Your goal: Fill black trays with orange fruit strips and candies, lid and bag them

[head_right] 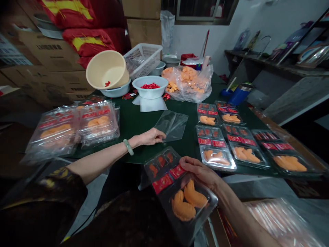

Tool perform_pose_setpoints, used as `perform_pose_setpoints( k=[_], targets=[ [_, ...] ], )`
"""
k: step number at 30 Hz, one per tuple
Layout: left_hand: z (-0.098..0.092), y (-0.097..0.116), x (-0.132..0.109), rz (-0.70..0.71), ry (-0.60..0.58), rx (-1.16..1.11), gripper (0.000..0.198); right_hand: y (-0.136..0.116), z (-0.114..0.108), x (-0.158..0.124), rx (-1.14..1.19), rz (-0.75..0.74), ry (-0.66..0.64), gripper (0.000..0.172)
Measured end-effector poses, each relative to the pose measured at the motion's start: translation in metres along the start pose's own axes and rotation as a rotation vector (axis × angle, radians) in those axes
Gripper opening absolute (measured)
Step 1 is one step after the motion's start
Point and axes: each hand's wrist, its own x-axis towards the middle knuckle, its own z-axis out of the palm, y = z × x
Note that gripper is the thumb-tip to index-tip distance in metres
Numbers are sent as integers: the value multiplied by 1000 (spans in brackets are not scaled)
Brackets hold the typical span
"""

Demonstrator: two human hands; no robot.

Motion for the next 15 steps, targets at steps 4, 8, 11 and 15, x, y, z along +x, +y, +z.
perform_pose_setpoints(
  k=[4, 8, 11, 15],
  targets=[
    [12, 15, -2, -31, 46, 74, 17, 0, 3, -5, -35, 11, -79, 21],
    [17, 20, -2, -41, 26, 110, 29, 1, 0, -4, -30, 25, -39, 23],
    [13, 16, -2, 54, -94, -23, 27, 6, -9, -3, -27, 29, 0, 22],
    [6, 12, -5, 103, -203, -140, 30, 11, -17, -4, -24, 37, 30, 20]
  ],
)
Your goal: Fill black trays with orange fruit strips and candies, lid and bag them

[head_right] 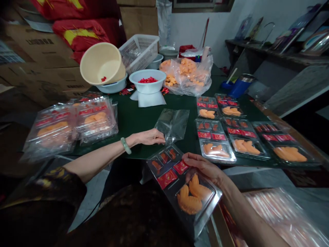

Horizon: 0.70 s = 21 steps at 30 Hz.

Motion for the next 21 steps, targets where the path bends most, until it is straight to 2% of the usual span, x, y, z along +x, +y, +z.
perform_pose_setpoints(
  k=[6, 8, 12, 14, 17, 21],
  targets=[
    [-3, 0, -2, -53, -64, -49, 29, 2, -2, -7, 3, -23, -43, 19],
    [2, 1, -1, -76, -13, 20, 22, 4, -4, -11, 9, -10, -45, 20],
    [24, 6, 4, -179, 244, 365, 11, 5, -4, -18, -19, -10, -42, 24],
    [34, 9, 6, -213, 338, 529, 13, 3, 0, -18, -27, -12, -49, 26],
    [43, 11, 8, -208, 335, 647, 22, 0, 10, -14, -6, -8, -109, 27],
    [41, 14, 7, -195, 332, 682, 21, -7, 21, -6, -39, 21, -190, 29]
  ],
)
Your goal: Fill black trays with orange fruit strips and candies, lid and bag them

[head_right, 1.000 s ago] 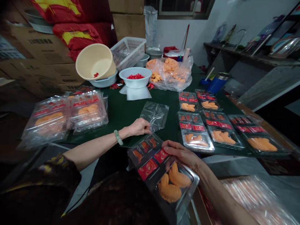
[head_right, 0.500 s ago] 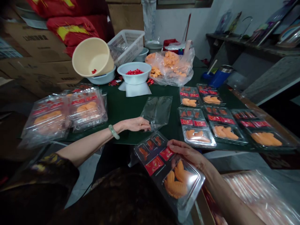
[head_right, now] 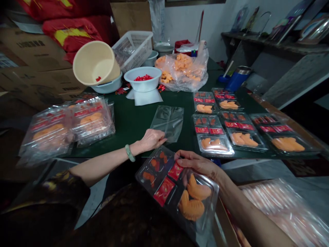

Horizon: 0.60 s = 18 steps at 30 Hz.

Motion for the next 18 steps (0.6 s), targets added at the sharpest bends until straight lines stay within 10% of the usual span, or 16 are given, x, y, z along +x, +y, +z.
perform_pose_setpoints(
  k=[8, 18],
  targets=[
    [-27, -3, -5, 209, -8, -62, 15, -2, -6, -11, -24, -38, 173, 30],
    [-44, 16, 9, 270, -112, -150, 20, 3, -13, -1, -26, -107, 294, 87]
  ],
)
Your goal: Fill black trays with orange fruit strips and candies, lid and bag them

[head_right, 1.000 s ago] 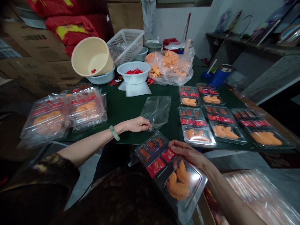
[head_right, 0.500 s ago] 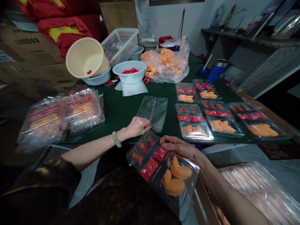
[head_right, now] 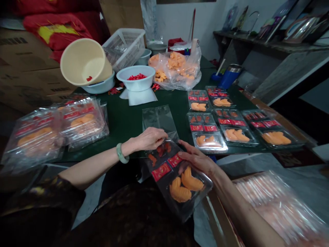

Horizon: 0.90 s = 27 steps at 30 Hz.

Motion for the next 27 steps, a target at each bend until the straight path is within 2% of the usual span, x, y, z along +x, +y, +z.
perform_pose_setpoints(
  k=[3, 6, 10, 13, 15, 17, 20, 22, 24, 27],
  targets=[
    [-1, 4, -1, 11, -20, 6, 19, 2, 0, 4, 32, -23, -10, 89],
    [0, 2, -12, -23, 10, 49, 19, 5, -2, 5, 69, -65, -12, 80],
    [6, -8, -30, -212, 134, 161, 24, 9, 1, 4, 68, -81, 21, 70],
    [12, -15, -39, -398, 125, 145, 33, 12, 7, 4, 97, -94, 63, 66],
    [14, -19, -43, -487, 112, 25, 33, 14, 9, 4, 134, -119, 94, 62],
    [17, -22, -46, -530, 125, -213, 27, 15, 10, 4, 168, -133, 121, 61],
    [21, -25, -50, -498, 141, -622, 17, 18, 9, 4, 187, -136, 175, 65],
    [22, -23, -53, -466, 154, -720, 20, 20, 10, 6, 199, -158, 229, 67],
    [24, -18, -56, -462, 218, -631, 23, 22, 13, 7, 214, -186, 273, 68],
    [24, -6, -60, -457, 357, -338, 23, 26, 23, 8, 207, -200, 321, 73]
  ],
)
